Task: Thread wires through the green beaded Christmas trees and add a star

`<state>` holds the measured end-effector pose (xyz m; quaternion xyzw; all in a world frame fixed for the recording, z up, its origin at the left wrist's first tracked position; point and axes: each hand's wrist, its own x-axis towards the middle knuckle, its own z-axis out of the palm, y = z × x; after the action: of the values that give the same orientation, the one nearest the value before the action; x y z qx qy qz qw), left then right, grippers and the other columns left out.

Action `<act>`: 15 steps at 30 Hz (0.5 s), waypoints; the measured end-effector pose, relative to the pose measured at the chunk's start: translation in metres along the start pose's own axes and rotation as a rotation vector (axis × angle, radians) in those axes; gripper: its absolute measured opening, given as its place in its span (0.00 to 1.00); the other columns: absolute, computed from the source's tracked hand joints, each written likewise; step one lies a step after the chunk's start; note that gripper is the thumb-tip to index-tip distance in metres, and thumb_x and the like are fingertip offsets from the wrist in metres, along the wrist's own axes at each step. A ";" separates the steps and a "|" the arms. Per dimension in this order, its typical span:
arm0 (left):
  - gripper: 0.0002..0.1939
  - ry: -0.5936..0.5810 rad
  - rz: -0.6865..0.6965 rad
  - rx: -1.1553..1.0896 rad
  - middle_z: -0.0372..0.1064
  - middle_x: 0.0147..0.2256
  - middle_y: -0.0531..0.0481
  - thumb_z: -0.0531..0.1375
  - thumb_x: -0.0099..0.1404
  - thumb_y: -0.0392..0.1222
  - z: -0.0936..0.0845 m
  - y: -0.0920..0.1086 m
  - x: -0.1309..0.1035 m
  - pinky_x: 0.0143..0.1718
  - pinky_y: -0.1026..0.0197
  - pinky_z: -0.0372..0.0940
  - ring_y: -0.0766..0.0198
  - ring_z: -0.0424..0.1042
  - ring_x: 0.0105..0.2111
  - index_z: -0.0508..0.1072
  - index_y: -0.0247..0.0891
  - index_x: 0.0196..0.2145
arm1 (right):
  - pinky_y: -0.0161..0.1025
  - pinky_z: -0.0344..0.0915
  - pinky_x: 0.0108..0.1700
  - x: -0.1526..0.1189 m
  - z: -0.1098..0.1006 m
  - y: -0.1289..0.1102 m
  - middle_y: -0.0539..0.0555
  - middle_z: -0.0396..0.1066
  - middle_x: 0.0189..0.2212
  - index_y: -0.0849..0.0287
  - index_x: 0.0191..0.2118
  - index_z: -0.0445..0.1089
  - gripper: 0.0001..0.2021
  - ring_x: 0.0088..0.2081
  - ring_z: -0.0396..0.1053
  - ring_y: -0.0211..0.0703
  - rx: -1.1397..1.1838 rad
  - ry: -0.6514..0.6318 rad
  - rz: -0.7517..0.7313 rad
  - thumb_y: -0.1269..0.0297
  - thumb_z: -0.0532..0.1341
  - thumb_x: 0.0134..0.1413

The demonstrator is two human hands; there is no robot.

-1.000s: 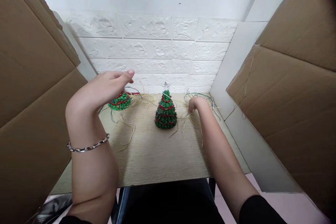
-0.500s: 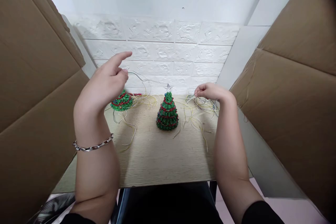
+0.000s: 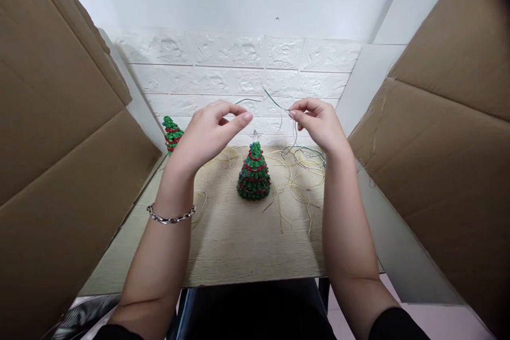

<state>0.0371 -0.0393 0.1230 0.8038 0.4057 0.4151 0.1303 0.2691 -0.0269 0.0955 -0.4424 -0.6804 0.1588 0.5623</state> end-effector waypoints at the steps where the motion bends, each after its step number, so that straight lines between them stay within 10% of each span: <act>1: 0.21 0.005 0.016 -0.014 0.71 0.35 0.46 0.55 0.59 0.56 0.003 0.001 0.000 0.30 0.65 0.63 0.63 0.68 0.34 0.73 0.36 0.39 | 0.32 0.59 0.29 -0.001 0.003 -0.004 0.50 0.62 0.27 0.63 0.32 0.67 0.07 0.27 0.58 0.31 -0.016 -0.018 -0.020 0.64 0.59 0.49; 15: 0.14 0.241 0.001 -0.321 0.62 0.17 0.54 0.61 0.57 0.50 0.008 0.005 0.004 0.15 0.68 0.53 0.73 0.62 0.16 0.72 0.36 0.23 | 0.35 0.64 0.37 -0.012 0.029 -0.031 0.51 0.66 0.28 0.62 0.38 0.62 0.16 0.32 0.65 0.35 0.330 -0.566 0.074 0.51 0.55 0.57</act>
<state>0.0477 -0.0383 0.1232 0.7174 0.3468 0.5677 0.2069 0.2294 -0.0453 0.1005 -0.3080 -0.7582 0.4039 0.4089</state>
